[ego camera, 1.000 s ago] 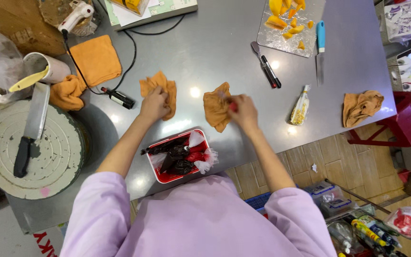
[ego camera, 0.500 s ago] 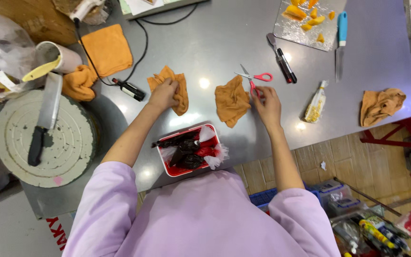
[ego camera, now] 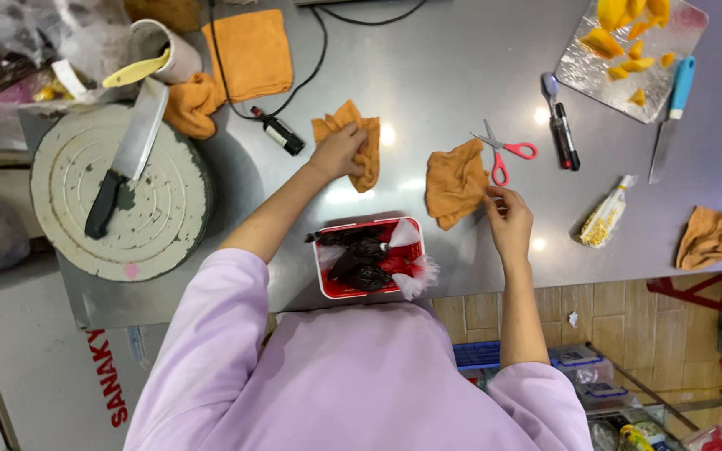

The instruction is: The person places a bag of frosting into a piping bag, trims the tip using scissors, cleans the prep surface with a cloth, and organizes various items on shelves before handling a bag of paste.

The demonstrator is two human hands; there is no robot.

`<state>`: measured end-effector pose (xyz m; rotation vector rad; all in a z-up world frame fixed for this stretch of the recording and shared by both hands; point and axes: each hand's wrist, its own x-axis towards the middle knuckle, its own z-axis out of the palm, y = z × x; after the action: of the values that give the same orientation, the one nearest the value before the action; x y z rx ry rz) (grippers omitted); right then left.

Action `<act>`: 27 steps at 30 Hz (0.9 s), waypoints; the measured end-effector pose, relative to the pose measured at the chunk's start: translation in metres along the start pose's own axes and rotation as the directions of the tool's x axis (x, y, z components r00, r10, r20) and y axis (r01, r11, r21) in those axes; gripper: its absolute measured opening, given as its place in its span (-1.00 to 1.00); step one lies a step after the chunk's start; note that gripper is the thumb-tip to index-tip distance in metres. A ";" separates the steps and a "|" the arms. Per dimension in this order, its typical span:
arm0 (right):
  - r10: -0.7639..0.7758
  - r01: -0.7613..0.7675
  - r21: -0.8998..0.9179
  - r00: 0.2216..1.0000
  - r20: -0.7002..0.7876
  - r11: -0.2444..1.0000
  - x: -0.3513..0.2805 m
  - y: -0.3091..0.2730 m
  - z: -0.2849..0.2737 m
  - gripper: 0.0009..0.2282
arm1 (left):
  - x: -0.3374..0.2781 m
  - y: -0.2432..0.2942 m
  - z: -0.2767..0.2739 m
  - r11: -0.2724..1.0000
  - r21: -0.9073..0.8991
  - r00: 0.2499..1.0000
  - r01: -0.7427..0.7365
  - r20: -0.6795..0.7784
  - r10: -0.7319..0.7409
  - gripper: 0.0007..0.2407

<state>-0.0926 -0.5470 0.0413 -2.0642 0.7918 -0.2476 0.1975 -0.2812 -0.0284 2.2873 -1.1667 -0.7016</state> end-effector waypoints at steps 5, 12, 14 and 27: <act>-0.056 0.055 0.009 0.994 0.091 0.998 -0.018 -0.042 0.005 -0.77 | -0.005 0.003 0.010 1.000 0.006 0.996 -0.008 -0.084 0.009 -0.54; 0.222 -0.256 -0.054 0.695 0.684 0.965 -0.042 -0.034 0.038 -0.57 | -0.036 -0.012 -0.009 0.938 -0.192 0.946 -0.287 -0.209 0.247 -0.65; 0.158 -0.217 -0.014 0.663 0.732 0.976 -0.044 -0.018 0.050 -0.58 | -0.072 -0.024 -0.022 0.959 -0.168 0.938 -0.229 -0.301 0.171 -0.68; 0.384 -0.469 -0.018 0.700 0.602 0.883 -0.116 0.021 0.078 -0.65 | -0.225 -0.078 0.018 0.987 0.083 0.905 0.137 -0.416 -0.091 -0.78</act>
<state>-0.1565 -0.4312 -0.0078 -1.6123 0.7985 0.5763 0.1187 -0.0564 -0.0392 2.4517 -0.8940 -0.1749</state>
